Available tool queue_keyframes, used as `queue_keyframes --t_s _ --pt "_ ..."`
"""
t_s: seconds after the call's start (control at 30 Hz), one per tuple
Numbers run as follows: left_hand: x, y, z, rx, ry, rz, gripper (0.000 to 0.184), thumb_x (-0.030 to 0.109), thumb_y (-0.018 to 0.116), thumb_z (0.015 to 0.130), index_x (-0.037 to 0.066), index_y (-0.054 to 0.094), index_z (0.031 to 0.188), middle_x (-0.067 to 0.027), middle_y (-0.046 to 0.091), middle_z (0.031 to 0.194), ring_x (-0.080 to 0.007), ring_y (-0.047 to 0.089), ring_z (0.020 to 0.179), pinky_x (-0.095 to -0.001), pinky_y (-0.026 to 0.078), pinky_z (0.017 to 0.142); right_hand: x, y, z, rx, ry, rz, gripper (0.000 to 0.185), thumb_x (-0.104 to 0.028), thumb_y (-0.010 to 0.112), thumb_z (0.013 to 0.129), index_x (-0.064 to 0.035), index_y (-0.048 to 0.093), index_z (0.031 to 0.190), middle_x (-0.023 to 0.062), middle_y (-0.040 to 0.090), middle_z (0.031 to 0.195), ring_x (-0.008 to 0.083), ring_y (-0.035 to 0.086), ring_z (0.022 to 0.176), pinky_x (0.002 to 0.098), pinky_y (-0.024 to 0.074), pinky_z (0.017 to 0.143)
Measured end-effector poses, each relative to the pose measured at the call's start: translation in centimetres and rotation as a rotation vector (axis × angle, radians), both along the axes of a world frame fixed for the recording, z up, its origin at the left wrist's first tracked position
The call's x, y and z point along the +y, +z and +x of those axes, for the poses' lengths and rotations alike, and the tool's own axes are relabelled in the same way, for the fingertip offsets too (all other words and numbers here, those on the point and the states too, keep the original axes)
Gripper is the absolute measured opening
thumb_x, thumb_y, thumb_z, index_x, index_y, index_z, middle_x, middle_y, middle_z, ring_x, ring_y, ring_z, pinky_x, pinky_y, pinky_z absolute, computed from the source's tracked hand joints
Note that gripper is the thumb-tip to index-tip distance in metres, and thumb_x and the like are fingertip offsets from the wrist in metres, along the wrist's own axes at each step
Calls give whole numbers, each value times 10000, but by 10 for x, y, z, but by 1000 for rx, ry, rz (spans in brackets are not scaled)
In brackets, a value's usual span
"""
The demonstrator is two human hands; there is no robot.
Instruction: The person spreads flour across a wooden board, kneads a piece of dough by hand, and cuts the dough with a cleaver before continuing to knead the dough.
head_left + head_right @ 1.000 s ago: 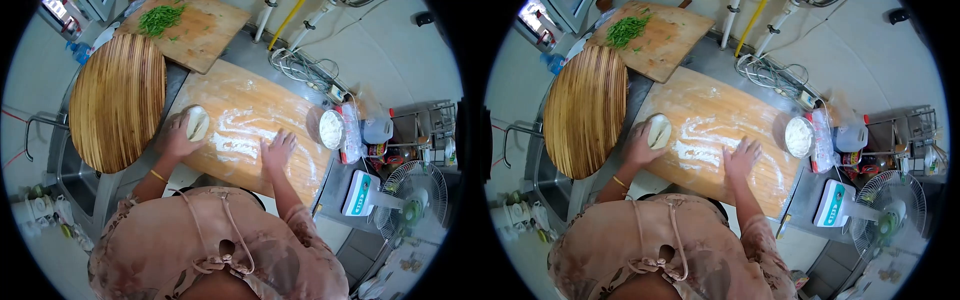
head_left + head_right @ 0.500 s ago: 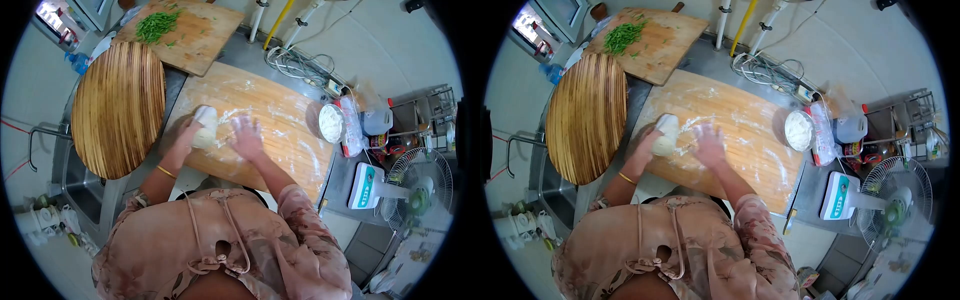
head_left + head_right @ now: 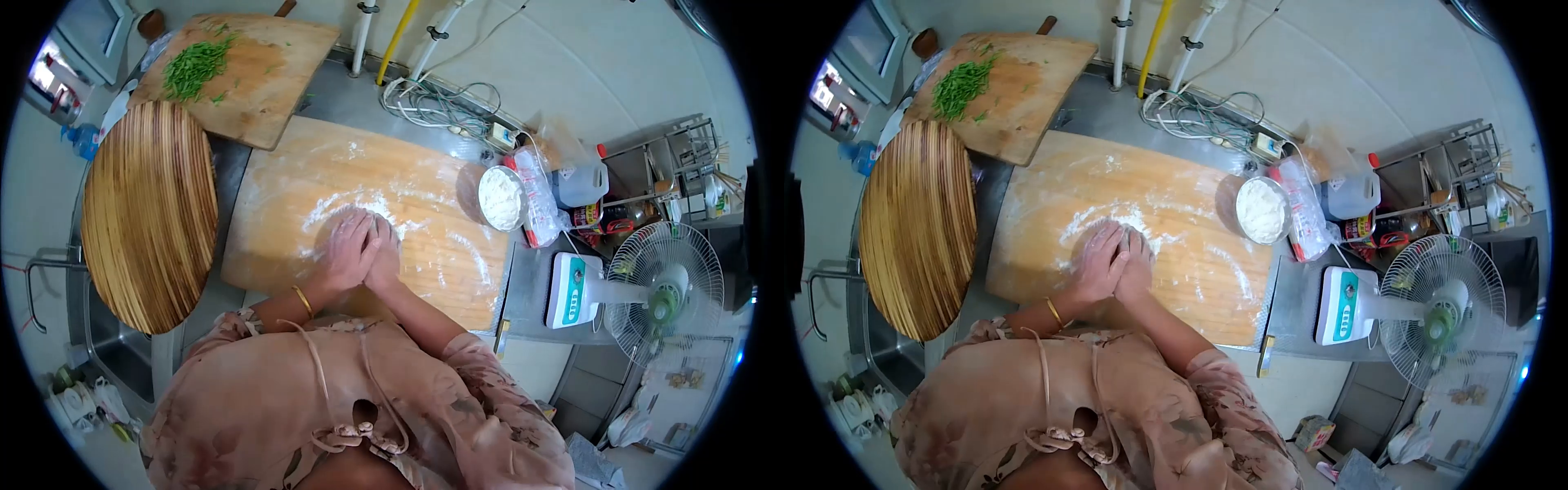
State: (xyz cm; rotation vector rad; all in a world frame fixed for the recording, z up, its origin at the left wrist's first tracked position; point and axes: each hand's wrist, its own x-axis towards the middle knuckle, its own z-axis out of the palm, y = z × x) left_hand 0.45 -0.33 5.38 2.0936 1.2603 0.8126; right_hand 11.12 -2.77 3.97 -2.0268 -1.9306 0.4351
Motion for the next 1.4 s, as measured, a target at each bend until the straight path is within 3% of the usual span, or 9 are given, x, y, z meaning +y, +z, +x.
queue_keyframes --t_s 0.43,0.57,0.63,0.7,0.83,0.9,1.0,1.17,1.4 --pt "97 -29 17 79 50 13 344 301 434 962 23 629 1015 -193 641 983 -366 587 920 -452 437 856 101 -16 20 -100 17 -79 326 -276 486 892 -46 594 1097 148 598 1123 309 535 1080 390 419 914" --pt "92 -11 17 -631 226 -851 397 354 428 982 5 619 973 -200 638 954 -355 597 897 -434 451 813 102 33 48 638 -83 -591 270 -249 511 895 -58 614 1055 182 595 1101 329 535 1066 387 426 890" --pt "62 0 9 -326 231 -483 379 347 456 955 18 619 1050 -170 643 1010 -333 605 912 -382 464 837 78 43 54 873 -204 -523 262 -231 523 894 -62 618 1070 195 591 1088 345 531 1063 385 418 894" --pt "24 5 11 106 236 -87 299 257 500 909 34 615 1072 -146 633 998 -310 587 968 -389 441 892 31 33 29 461 -98 -146 285 -236 547 868 -81 618 1096 177 587 1129 336 522 1104 438 401 913" --pt "-27 -7 9 222 287 361 210 198 524 873 63 623 1000 -128 637 1007 -293 565 1024 -473 370 949 -33 -2 18 -55 128 409 316 -266 551 844 -97 611 1105 149 581 1129 315 524 1077 477 369 926" --pt "-21 -30 7 211 236 398 190 216 528 869 85 633 958 -126 636 1023 -285 565 1022 -501 337 955 -13 -10 22 -83 140 345 275 -250 536 861 -94 602 1079 136 575 1116 307 520 1051 488 361 908" --pt "31 -1 18 473 157 -54 221 197 548 859 70 627 1022 -119 607 1132 -298 540 1096 -474 339 987 36 -12 30 -92 126 174 242 -246 503 890 -92 589 1054 125 574 1088 302 518 1037 472 362 889" --pt "79 -3 28 523 283 -55 214 242 515 897 89 631 990 -113 603 1077 -302 534 1063 -471 362 935 96 -9 32 -215 87 -95 274 -287 453 937 -94 591 1073 132 588 1126 295 529 1057 471 386 893" --pt "78 -33 4 99 257 -402 319 322 447 956 100 676 967 -133 630 999 -336 566 1006 -457 402 900 85 -17 47 279 33 -213 379 -324 407 969 -20 600 1088 215 605 1052 389 541 1005 483 410 888"
